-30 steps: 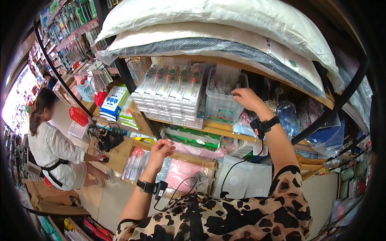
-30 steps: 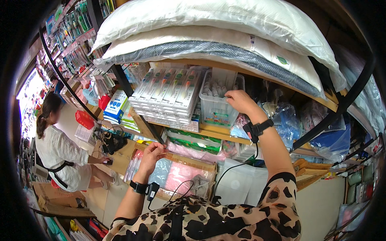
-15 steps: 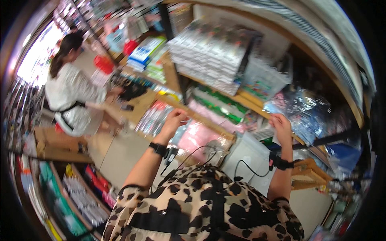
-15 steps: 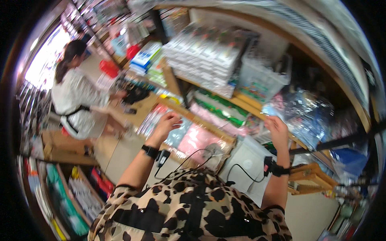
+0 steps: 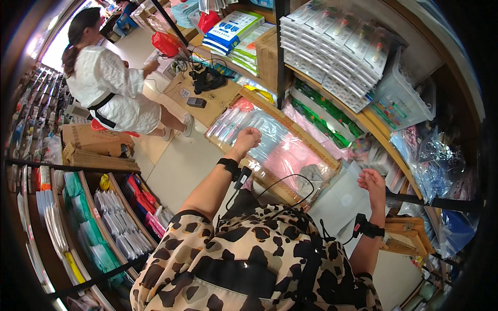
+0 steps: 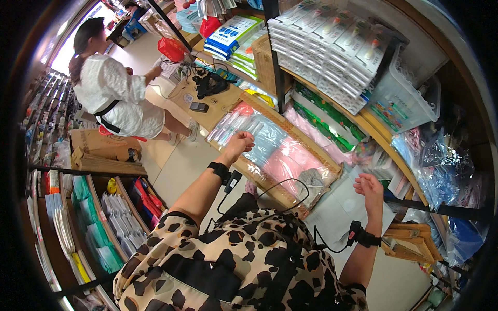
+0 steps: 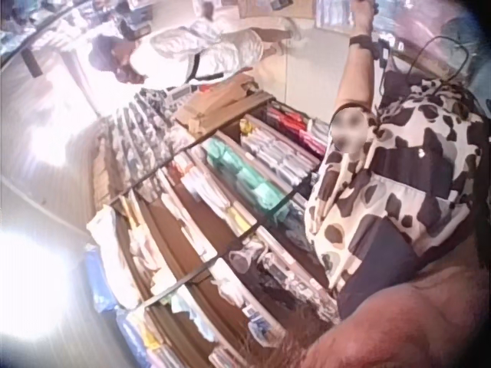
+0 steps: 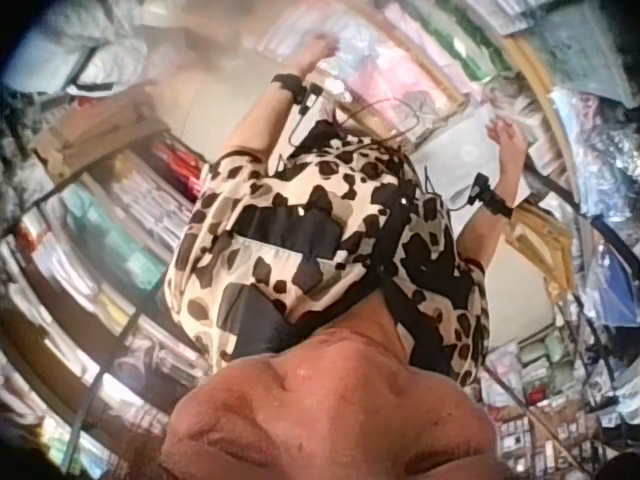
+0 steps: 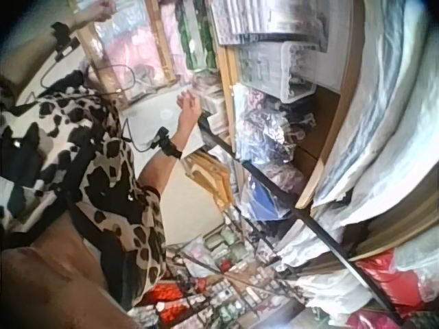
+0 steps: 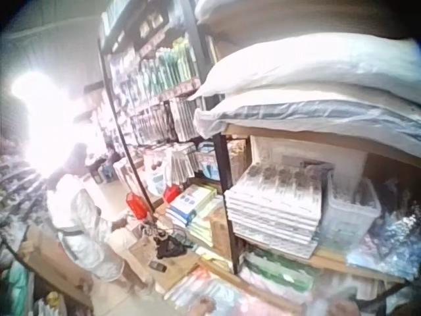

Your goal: The person removes toothbrush packages from a plastic bin on a shelf and places them on a table, uses a cloth to wipe the surface, and then gathers the packages together by hand.

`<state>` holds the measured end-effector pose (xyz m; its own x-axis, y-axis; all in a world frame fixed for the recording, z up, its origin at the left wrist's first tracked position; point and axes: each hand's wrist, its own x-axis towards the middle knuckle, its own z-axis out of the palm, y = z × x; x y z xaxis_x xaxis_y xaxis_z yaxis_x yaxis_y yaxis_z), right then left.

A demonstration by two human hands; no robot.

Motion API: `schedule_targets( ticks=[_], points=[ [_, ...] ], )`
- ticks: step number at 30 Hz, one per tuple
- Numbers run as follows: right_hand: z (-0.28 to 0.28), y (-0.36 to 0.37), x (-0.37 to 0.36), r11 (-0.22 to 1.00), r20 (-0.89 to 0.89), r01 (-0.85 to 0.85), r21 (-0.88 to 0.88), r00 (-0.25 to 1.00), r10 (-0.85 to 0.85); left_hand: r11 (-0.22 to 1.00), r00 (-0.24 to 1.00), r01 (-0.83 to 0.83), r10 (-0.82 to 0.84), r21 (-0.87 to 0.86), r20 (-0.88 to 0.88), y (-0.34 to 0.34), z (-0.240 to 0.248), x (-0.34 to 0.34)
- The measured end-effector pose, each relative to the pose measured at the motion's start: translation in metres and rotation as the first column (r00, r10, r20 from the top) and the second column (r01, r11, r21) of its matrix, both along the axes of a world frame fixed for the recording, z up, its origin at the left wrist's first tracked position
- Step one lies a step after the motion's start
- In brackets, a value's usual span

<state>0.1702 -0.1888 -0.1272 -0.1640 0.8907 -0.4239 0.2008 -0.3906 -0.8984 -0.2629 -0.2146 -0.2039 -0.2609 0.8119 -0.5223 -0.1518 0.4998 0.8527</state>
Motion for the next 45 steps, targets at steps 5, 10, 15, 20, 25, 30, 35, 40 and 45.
schedule_targets(
  ticks=[5, 10, 15, 20, 25, 30, 35, 40, 45],
  points=[
    [-0.024, -0.002, -0.078, 0.993, -0.141, 0.045, -0.109, 0.988, -0.06, 0.997, 0.999, 0.045, -0.047, -0.069, -0.025, 0.014, -0.034, -0.056],
    [-0.055, -0.003, -0.169, 0.966, -0.225, 0.027, -0.255, 0.971, -0.086, 0.986, 0.955, 0.152, -0.166, -0.072, -0.248, 0.024, -0.097, -0.115],
    [-0.057, -0.014, -0.202, 0.958, -0.143, -0.001, -0.285, 0.989, -0.041, 0.943, 0.799, 0.235, -0.326, -0.236, -0.506, 0.028, -0.117, -0.12],
    [-0.052, -0.025, -0.203, 0.939, -0.072, 0.07, -0.338, 0.992, -0.1, 0.943, 0.698, 0.112, -0.3, -0.314, -0.65, 0.025, -0.139, -0.124],
    [-0.053, -0.037, -0.187, 0.926, -0.029, 0.159, -0.344, 0.983, -0.18, 0.907, 0.522, 0.143, -0.409, -0.396, -0.748, 0.028, -0.152, -0.107],
    [-0.056, -0.047, -0.175, 0.912, 0.036, 0.204, -0.356, 0.978, -0.204, 0.873, 0.313, 0.062, -0.478, -0.485, -0.821, 0.033, -0.172, -0.101],
    [-0.058, -0.054, -0.165, 0.903, 0.062, 0.232, -0.361, 0.972, -0.225, 0.865, 0.383, 0.02, -0.469, -0.501, -0.796, 0.04, -0.172, -0.1],
    [-0.059, -0.058, -0.163, 0.897, 0.058, 0.252, -0.362, 0.967, -0.249, 0.897, 0.478, 0.029, -0.4, -0.442, -0.782, 0.039, -0.173, -0.102],
    [-0.06, -0.06, -0.16, 0.905, 0.053, 0.24, -0.351, 0.97, -0.237, 0.871, 0.496, 0.125, -0.469, -0.474, -0.73, 0.04, -0.18, -0.106]
  ],
)
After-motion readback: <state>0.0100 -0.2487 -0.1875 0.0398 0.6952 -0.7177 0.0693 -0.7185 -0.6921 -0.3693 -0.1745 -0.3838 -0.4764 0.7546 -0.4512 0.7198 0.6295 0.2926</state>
